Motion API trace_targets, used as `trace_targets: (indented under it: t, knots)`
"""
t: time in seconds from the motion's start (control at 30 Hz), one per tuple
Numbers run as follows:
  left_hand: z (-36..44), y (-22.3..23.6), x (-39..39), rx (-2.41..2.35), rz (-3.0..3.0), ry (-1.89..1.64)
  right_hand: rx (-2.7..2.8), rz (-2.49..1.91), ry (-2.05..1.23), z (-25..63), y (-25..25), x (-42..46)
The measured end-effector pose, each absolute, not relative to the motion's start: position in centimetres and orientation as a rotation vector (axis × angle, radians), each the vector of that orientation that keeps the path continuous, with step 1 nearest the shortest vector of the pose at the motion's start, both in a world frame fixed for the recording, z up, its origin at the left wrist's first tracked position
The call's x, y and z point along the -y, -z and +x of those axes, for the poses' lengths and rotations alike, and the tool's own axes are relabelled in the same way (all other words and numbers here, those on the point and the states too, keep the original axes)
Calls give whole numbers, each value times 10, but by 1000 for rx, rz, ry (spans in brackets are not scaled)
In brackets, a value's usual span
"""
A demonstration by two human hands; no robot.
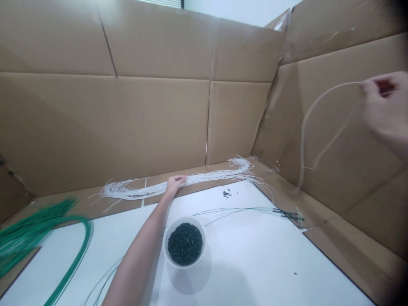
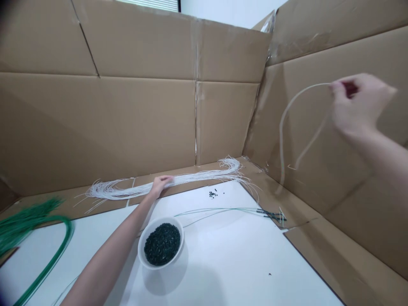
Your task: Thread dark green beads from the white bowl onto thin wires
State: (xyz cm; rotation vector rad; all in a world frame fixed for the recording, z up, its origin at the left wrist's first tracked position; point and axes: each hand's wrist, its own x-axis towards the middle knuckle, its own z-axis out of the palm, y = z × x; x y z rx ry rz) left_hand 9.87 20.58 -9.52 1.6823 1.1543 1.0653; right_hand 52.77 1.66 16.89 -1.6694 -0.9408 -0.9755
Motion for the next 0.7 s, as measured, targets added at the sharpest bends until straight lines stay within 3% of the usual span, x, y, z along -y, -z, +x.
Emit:
trace_targets:
  t: [0.17, 0.3, 0.47, 0.57, 0.7]
  knots:
    - [91, 38, -196, -1021, 1462, -1363, 1267, -1425, 980, 427, -190, -24]
    - [99, -20, -165, -849, 1487, -1387, 1444, -1239, 893, 348, -204, -27]
    - [98, -70, -111, -724, 1687, -1086, 1583, -1166, 730, 279, -218, -31]
    - [70, -80, -73, -625, 1434, -852, 1582, -1190, 663, 261, -219, -41]
    - [14, -78, -14, -475, 1143, -817, 1562, -1254, 569, 256, -206, -57]
